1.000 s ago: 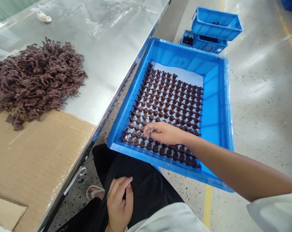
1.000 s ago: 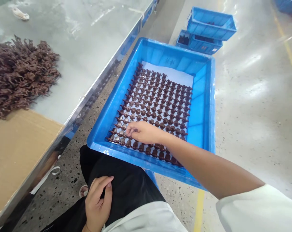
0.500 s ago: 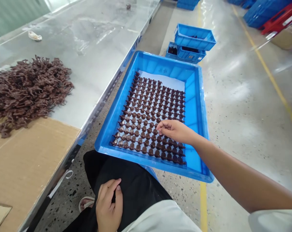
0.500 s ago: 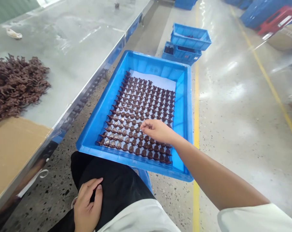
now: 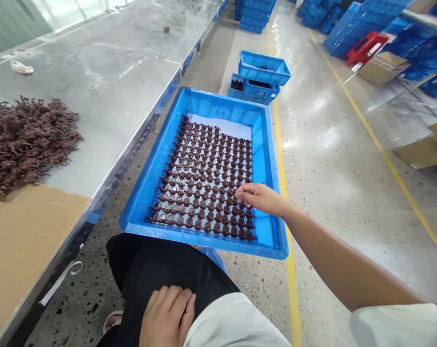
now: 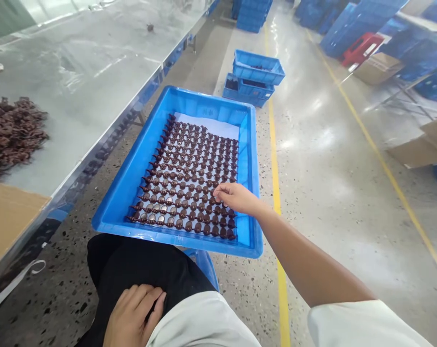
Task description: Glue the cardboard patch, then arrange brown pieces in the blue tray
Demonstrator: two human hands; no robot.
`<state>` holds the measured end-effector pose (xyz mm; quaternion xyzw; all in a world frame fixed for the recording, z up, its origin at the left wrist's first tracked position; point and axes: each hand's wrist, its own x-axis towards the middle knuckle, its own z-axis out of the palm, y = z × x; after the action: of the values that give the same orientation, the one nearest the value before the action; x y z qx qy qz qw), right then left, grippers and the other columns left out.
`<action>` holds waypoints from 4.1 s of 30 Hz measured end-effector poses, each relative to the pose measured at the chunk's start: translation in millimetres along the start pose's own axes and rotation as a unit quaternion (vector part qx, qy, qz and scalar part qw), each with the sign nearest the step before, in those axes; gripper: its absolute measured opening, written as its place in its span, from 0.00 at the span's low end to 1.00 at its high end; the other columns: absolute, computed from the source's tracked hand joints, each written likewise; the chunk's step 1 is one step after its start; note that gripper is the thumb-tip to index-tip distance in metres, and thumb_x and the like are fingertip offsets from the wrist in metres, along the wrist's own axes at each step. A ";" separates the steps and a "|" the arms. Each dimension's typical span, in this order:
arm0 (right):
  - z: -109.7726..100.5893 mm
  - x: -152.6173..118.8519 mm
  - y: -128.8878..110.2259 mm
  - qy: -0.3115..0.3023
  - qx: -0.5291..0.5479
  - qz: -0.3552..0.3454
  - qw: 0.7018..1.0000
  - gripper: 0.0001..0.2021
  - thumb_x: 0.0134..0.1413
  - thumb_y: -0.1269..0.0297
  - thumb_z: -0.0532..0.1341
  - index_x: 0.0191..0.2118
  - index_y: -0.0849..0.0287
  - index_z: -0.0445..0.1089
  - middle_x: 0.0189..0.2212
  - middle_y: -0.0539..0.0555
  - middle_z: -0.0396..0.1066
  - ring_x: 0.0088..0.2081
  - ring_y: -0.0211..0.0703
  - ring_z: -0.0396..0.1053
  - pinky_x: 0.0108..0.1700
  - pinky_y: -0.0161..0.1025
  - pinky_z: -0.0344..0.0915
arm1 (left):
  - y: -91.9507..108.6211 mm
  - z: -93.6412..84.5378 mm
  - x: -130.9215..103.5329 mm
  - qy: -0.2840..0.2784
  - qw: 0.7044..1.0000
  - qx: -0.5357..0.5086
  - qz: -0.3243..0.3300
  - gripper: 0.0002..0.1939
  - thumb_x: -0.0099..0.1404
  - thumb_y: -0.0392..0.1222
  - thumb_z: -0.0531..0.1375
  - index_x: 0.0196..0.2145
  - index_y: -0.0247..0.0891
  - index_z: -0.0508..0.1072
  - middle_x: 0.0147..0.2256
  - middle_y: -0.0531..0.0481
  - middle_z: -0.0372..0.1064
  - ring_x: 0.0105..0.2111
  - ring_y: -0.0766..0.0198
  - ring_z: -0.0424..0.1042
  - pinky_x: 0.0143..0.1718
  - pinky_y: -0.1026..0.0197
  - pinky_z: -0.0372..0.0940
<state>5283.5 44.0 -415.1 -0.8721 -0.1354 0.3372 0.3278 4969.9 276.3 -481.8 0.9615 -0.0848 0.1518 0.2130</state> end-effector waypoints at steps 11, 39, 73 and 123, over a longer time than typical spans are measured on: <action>17.6 -12.1 15.4 -0.099 -0.120 0.016 0.988 0.11 0.55 0.75 0.55 0.37 0.57 0.73 0.36 0.55 0.79 0.37 0.46 0.75 0.41 0.40 0.68 | 18.4 1.3 0.5 -0.021 0.999 0.019 -0.041 0.20 0.73 0.48 0.60 0.25 0.42 0.61 0.20 0.59 0.60 0.18 0.68 0.66 0.23 0.60 0.58; 52.2 6.6 -7.0 -0.113 -0.073 -0.051 0.990 0.19 0.57 0.80 0.52 0.46 0.59 0.76 0.48 0.54 0.80 0.46 0.44 0.76 0.49 0.38 0.69 | 10.1 6.0 -10.8 0.019 0.989 -0.091 -0.112 0.16 0.71 0.35 0.61 0.25 0.39 0.63 0.22 0.57 0.60 0.22 0.70 0.62 0.28 0.61 0.57; 97.2 53.9 -88.8 -0.149 -0.054 -0.094 0.983 0.18 0.57 0.82 0.55 0.47 0.61 0.75 0.48 0.55 0.79 0.44 0.42 0.75 0.47 0.37 0.67 | -5.0 9.2 -11.4 0.072 0.978 -0.132 -0.144 0.18 0.70 0.31 0.60 0.26 0.40 0.57 0.22 0.57 0.56 0.22 0.70 0.59 0.26 0.60 0.53; 109.9 100.4 -117.9 -0.153 0.065 -0.045 0.985 0.21 0.55 0.82 0.53 0.51 0.59 0.70 0.55 0.57 0.76 0.23 0.32 0.64 0.27 0.32 0.63 | -19.8 12.1 -8.7 0.150 0.960 -0.153 -0.181 0.19 0.68 0.25 0.59 0.26 0.41 0.55 0.21 0.59 0.51 0.21 0.71 0.55 0.25 0.62 0.54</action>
<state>5281.2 230.9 -448.3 -0.7797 -0.2009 0.4598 0.3745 4969.3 289.6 -502.7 0.8827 0.1011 0.2386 0.3920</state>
